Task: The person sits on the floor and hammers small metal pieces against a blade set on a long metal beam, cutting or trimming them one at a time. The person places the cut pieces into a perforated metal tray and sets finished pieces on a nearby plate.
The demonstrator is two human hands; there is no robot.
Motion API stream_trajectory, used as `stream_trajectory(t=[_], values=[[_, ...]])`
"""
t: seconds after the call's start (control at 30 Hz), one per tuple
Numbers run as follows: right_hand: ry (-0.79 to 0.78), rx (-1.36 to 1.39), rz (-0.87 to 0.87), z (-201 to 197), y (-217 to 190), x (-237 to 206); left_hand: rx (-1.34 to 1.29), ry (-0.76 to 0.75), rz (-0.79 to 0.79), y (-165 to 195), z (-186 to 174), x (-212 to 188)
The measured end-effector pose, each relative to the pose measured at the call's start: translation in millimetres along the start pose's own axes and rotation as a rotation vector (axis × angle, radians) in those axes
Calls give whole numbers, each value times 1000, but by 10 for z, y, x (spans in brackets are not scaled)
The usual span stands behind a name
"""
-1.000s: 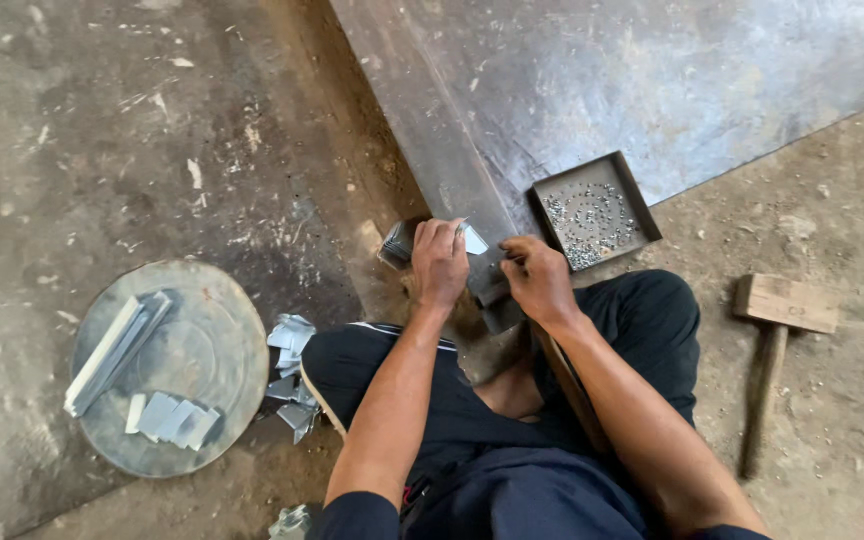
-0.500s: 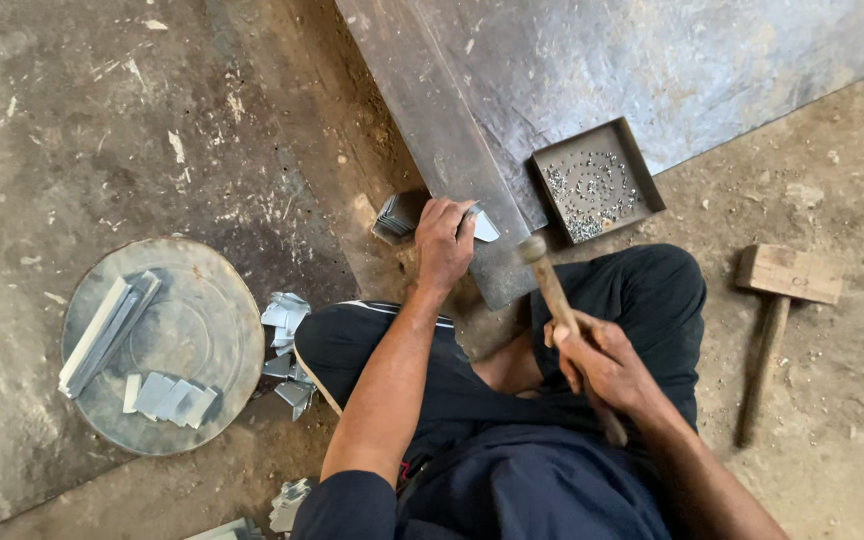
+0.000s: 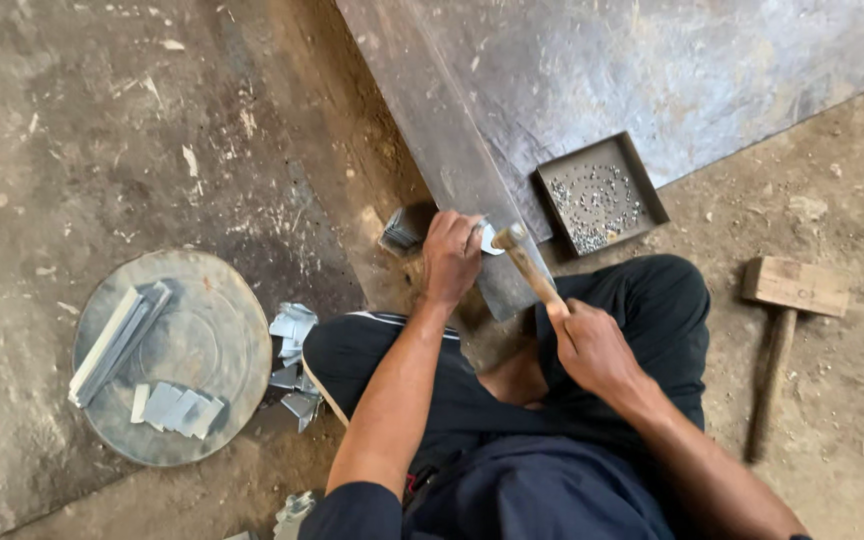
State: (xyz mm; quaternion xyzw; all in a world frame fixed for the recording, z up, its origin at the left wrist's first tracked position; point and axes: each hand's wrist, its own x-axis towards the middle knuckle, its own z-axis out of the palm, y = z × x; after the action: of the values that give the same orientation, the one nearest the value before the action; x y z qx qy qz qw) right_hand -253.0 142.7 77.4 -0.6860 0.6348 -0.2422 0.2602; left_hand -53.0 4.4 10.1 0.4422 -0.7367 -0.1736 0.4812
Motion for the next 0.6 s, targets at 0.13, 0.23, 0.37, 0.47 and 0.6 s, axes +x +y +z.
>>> stream_trajectory(t=[0.13,0.23,0.37,0.47,0.6], values=[[51,50,-66,-10,-33,28,-45,5,-45,10,4,4],[-93,-17,39,-39,-77,22,8,9,-29,-21,28,-15],[-55,281,162,-66,-120,-62,-19,6,-45,-72,59,-58],[40,101,44,-24,-90,-72,-17,-8,-43,-84,69,-62],[-29,-81,-29,55,-19,-45,-14,5,-25,-70,52,-46]])
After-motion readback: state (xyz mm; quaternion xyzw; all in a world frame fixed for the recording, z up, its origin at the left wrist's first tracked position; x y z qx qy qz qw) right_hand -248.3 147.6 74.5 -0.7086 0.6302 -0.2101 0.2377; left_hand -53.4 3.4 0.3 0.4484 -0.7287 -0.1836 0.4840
